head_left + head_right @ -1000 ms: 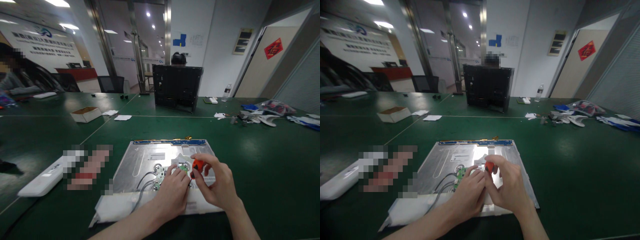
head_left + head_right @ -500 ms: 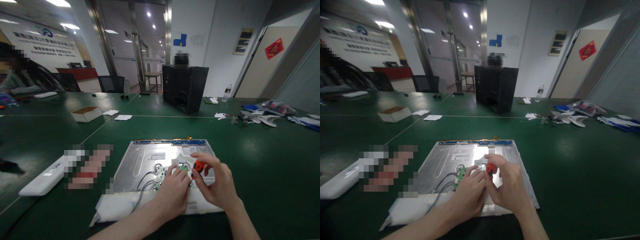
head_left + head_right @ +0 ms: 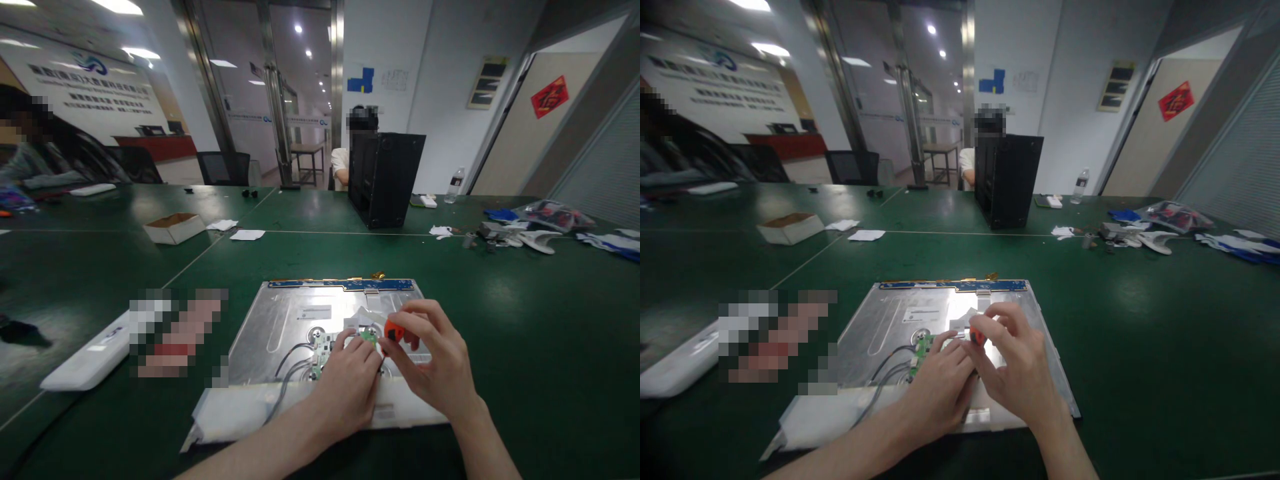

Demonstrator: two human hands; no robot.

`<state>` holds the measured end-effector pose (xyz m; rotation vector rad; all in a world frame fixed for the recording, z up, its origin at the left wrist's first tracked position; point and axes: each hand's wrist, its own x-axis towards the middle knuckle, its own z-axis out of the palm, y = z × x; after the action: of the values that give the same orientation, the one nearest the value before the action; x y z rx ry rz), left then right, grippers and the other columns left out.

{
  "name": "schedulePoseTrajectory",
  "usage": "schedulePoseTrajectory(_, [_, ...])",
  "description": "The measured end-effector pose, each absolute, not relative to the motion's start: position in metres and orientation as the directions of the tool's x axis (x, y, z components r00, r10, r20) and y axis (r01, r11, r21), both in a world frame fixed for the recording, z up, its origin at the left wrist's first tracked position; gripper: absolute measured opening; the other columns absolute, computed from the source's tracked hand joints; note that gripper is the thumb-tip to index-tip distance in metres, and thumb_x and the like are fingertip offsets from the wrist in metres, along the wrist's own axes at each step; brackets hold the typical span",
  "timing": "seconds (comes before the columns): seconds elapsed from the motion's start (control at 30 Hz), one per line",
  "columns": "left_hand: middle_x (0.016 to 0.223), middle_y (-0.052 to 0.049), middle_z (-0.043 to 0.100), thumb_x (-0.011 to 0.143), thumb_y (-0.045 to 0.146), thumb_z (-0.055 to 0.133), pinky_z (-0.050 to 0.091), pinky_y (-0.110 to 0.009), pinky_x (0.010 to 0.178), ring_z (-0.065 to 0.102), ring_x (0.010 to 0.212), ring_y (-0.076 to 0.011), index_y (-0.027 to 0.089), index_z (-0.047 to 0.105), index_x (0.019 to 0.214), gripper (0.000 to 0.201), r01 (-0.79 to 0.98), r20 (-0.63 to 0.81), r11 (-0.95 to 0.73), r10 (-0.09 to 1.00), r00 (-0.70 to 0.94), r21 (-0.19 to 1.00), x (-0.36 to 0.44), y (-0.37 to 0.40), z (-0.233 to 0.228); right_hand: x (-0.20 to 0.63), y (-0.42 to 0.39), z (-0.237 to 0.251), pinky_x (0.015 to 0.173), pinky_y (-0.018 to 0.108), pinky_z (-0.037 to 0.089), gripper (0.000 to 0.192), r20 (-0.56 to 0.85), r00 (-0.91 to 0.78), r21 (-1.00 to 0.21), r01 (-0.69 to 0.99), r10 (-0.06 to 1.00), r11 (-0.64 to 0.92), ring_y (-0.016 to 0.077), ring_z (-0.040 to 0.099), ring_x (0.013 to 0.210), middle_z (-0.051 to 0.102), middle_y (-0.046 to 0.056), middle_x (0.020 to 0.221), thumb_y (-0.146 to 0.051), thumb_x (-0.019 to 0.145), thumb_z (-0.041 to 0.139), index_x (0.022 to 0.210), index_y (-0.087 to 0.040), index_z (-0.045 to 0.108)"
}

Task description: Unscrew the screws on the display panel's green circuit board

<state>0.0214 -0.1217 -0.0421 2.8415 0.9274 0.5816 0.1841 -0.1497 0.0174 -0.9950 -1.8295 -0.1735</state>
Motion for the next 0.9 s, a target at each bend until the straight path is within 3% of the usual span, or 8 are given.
schedulePoseTrajectory(0.27, [0.099,-0.007,0.064,0.083,0.018,0.051,0.030,-0.049,0.105,0.057,0.098,-0.0257,0.021,0.058,0.100,0.019,0.544,0.325,-0.811,0.585,0.743,0.216,0.0215,-0.1216,-0.0425,0.1844,-0.1509,0.0203,0.053,0.025,0.050,0.030,0.783,-0.197,-0.337,0.662,0.590,0.669,0.0106,0.059,0.062,0.064,0.010,0.111,-0.011,0.087,0.053,0.115,-0.021,0.051])
schedulePoseTrajectory(0.4, [0.101,-0.008,0.064,0.082,0.018,0.052,0.030,-0.049,0.105,0.056,0.101,-0.0262,0.020,0.058,0.103,0.022,0.541,0.318,-0.811,0.585,0.746,0.223,0.0216,-0.1216,-0.0416,0.1846,-0.1502,0.0166,0.049,0.023,0.048,0.026,0.801,-0.153,-0.354,0.660,0.579,0.663,0.0094,0.057,0.057,0.068,0.006,0.104,-0.018,0.085,0.062,0.107,-0.022,0.050])
schedulePoseTrajectory(0.57, [0.101,-0.008,0.064,0.082,0.017,0.051,0.030,-0.048,0.105,0.057,0.100,-0.0263,0.020,0.057,0.107,0.026,0.539,0.319,-0.813,0.582,0.748,0.220,0.0223,-0.1209,-0.0415,0.1831,-0.1512,0.0141,0.049,0.023,0.049,0.032,0.799,-0.106,-0.367,0.695,0.592,0.619,0.0092,0.056,0.052,0.070,0.004,0.095,-0.018,0.085,0.060,0.114,-0.022,0.047])
schedulePoseTrajectory(0.8, [0.099,-0.007,0.064,0.082,0.018,0.052,0.030,-0.048,0.105,0.058,0.098,-0.0257,0.020,0.057,0.104,0.022,0.542,0.325,-0.814,0.580,0.747,0.208,0.0224,-0.1209,-0.0429,0.1834,-0.1523,0.0153,0.051,0.024,0.051,0.039,0.785,-0.133,-0.368,0.686,0.605,0.628,0.0098,0.059,0.057,0.069,0.008,0.105,-0.016,0.086,0.058,0.122,-0.022,0.046])
schedulePoseTrajectory(0.9, [0.101,-0.007,0.064,0.082,0.018,0.054,0.030,-0.047,0.106,0.057,0.100,-0.0256,0.020,0.056,0.106,0.025,0.547,0.323,-0.812,0.584,0.745,0.204,0.0221,-0.1209,-0.0429,0.1844,-0.1510,0.0165,0.051,0.023,0.050,0.033,0.791,-0.169,-0.347,0.667,0.588,0.659,0.0096,0.060,0.061,0.067,0.009,0.112,-0.014,0.087,0.057,0.118,-0.022,0.049])
